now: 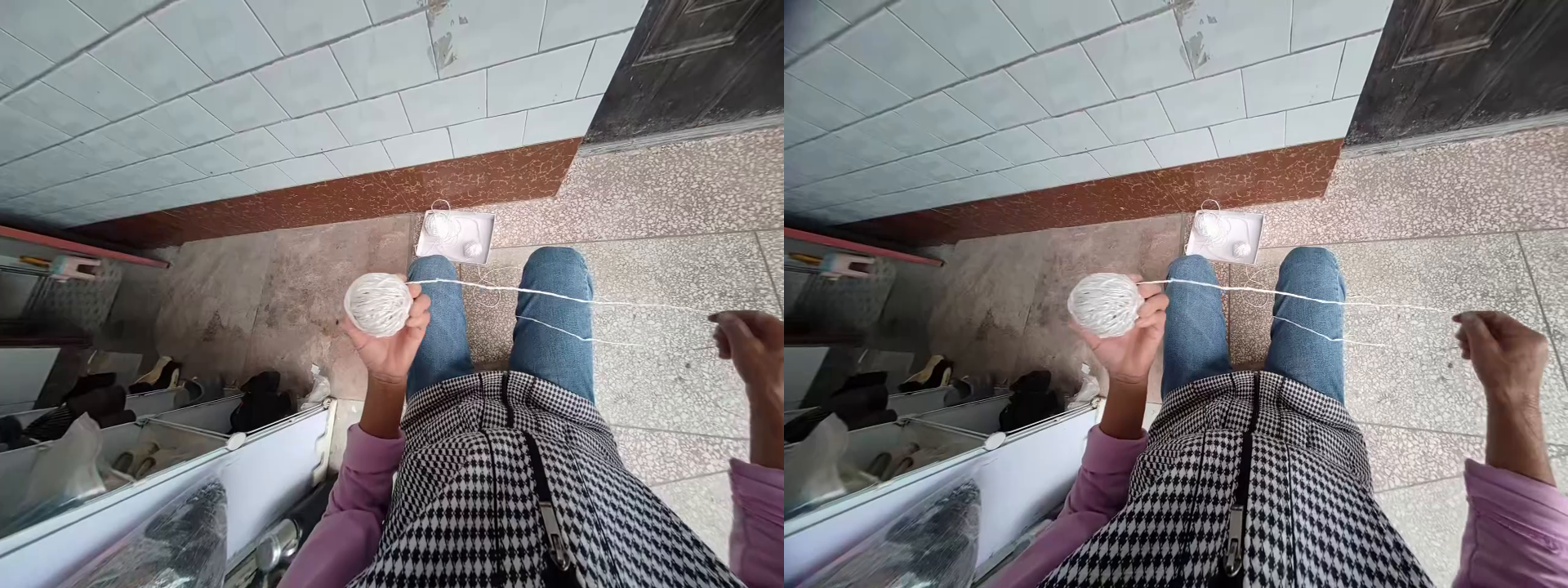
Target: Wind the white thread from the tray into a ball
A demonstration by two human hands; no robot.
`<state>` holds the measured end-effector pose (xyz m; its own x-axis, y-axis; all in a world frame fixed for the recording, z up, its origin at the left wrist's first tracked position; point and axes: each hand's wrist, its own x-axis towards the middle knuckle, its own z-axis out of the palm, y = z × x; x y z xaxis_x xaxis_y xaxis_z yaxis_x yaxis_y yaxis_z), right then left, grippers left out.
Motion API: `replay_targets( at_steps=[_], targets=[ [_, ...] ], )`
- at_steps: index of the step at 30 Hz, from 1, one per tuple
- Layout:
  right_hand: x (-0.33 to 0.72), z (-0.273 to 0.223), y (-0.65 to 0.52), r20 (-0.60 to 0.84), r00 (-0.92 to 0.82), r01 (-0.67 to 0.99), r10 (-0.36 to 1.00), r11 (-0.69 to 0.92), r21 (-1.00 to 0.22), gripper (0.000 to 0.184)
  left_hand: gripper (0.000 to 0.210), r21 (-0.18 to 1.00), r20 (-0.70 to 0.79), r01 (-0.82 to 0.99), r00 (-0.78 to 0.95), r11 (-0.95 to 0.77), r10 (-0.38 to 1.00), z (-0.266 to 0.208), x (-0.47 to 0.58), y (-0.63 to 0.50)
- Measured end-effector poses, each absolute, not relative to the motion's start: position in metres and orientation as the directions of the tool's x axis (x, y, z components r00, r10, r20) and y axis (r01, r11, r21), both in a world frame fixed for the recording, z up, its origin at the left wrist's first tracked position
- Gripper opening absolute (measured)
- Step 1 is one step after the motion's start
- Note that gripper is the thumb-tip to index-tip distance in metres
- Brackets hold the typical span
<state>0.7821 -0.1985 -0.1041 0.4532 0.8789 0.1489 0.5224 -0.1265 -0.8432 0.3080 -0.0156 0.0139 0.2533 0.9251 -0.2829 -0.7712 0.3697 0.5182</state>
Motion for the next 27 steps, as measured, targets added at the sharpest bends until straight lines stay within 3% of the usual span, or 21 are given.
replay_targets(
  at_steps=[3,4,7,10,12,15,22,25,27],
  targets=[
    [0.757,-0.086,-0.176,0.202,0.575,0.697,0.793,-0.345,-0.629,0.011,0.086,0.490,-0.356,-0.735,0.323,0.469,0.877,0.005,0.316,-0.020],
    [0.738,-0.076,-0.165,0.188,0.553,0.716,0.812,-0.347,-0.605,0.006,0.085,0.488,-0.380,-0.717,0.340,0.498,0.860,0.003,0.318,-0.022],
    [0.658,-0.040,-0.127,0.174,0.383,0.627,0.907,-0.118,-0.770,0.027,0.084,0.484,-0.437,-0.672,0.370,0.561,0.820,-0.001,0.322,-0.025],
    [0.579,-0.012,-0.095,0.259,0.157,0.502,0.953,0.149,-0.852,0.030,0.086,0.489,-0.471,-0.634,0.386,0.599,0.793,-0.004,0.324,-0.027],
    [0.541,-0.007,-0.079,0.265,0.036,0.407,0.964,0.228,-0.884,0.033,0.089,0.502,-0.480,-0.611,0.392,0.612,0.785,-0.004,0.325,-0.028],
    [0.515,-0.016,-0.068,0.228,-0.033,0.295,0.973,0.227,-0.928,0.032,0.092,0.519,-0.467,-0.605,0.391,0.604,0.793,-0.003,0.322,-0.027],
    [0.522,-0.022,-0.073,0.154,0.116,0.175,0.981,0.132,-0.976,0.033,0.087,0.538,-0.441,-0.593,0.408,0.599,0.799,-0.009,0.313,-0.024],
    [0.524,-0.015,-0.073,0.080,0.107,0.087,0.991,0.071,-0.994,0.040,0.086,0.608,-0.415,-0.531,0.421,0.590,0.806,-0.010,0.315,-0.024],
    [0.522,-0.013,-0.071,-0.015,0.066,-0.056,0.998,-0.011,-0.998,0.042,0.084,0.682,-0.371,-0.495,0.401,0.538,0.838,-0.008,0.316,-0.025]
  ],
)
